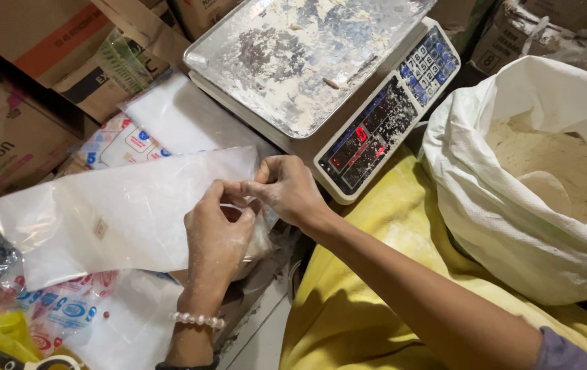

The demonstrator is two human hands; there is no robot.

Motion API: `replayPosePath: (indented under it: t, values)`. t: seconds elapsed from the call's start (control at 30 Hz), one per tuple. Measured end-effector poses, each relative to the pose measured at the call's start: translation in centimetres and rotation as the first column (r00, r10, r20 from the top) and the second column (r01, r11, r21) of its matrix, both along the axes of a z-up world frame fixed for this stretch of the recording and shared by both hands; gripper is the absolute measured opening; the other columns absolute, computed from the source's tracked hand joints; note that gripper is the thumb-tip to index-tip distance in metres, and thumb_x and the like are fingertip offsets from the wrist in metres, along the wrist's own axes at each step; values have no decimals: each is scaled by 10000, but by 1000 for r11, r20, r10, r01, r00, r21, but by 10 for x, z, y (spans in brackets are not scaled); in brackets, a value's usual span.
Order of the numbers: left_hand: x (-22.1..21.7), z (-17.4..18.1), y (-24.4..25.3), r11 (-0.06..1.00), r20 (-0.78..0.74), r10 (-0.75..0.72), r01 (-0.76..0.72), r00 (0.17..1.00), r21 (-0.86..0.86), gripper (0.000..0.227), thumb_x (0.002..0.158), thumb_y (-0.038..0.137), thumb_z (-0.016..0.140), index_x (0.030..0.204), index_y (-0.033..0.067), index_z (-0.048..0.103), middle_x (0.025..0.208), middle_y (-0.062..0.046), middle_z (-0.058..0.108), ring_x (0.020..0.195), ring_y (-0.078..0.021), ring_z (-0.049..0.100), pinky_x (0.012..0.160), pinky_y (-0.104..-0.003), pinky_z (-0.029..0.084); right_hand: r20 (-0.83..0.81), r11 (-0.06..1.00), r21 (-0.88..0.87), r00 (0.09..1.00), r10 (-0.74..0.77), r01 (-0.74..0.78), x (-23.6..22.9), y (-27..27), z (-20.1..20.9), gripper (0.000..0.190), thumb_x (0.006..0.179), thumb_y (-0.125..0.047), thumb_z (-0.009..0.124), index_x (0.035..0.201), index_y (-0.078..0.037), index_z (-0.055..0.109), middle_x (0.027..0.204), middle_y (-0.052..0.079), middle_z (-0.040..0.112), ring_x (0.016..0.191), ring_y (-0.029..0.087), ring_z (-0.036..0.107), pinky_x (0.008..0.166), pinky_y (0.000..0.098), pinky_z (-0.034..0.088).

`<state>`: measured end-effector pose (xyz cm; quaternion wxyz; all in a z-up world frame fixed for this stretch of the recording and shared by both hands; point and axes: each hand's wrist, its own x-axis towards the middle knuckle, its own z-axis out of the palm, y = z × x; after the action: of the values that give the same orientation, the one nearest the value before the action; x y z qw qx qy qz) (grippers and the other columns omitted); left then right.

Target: The person scoops flour from a large sack into a small plastic bag using a scoop, weighs the bag on a digital scale, and ties it closed. The process is repeated for multiple bags.

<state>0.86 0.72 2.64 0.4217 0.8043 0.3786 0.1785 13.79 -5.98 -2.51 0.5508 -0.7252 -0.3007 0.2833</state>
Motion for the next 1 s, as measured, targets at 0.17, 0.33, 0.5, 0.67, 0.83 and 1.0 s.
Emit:
replayPosePath:
  t: [0.17,0.33,0.5,0.67,0.83,1.0]
  values:
    - [-3,-4,6,988,-78,86,-95,993,-119,126,874,141,743,963,52,728,851,-63,782,771,-152,747,740,-326,581,-164,999,34,986,25,-19,4,0,-9,303,889,-233,791,768,-51,582,804,90,739,665,118,687,552,298,584]
    - [-6,-10,11,986,9,109,-107,994,-126,118,906,153,726,951,45,714,830,-71,770,744,-172,754,715,-319,594,-87,991,-136,996,-3,-9,4,-2,-5,257,863,-211,793,885,-29,613,880,125,773,711,160,741,637,302,617]
    - [-10,-13,12,997,149,78,-75,986,-30,106,914,122,704,950,27,674,831,-66,750,796,-151,760,714,-301,592,-77,999,-25,997,21,-23,-13,-6,-3,269,832,-79,727,1088,-25,665,983,108,789,878,163,771,716,283,636]
    - [-4,-8,8,997,-2,77,-77,997,-24,176,917,120,700,1081,88,646,1006,-72,754,928,-177,773,806,-321,599,-120,995,-21,988,-101,99,-18,-5,10,401,773,-58,801,1118,7,609,948,144,779,852,179,782,692,283,641]
    - [3,-9,-7,942,-16,-181,178,983,283,594,805,10,720,1345,213,582,1421,-84,536,1347,-270,497,970,-434,505,-213,984,-102,963,-167,148,-8,-6,17,477,758,-101,878,1145,36,635,909,154,756,782,203,741,697,293,611]
    - [3,-19,-19,788,-7,-408,356,913,503,773,750,173,809,1449,129,481,1507,-75,497,1475,-320,391,1251,-529,192,-298,998,32,954,-36,48,-6,-1,5,229,876,-111,670,1029,36,756,902,92,769,801,163,728,756,323,614]
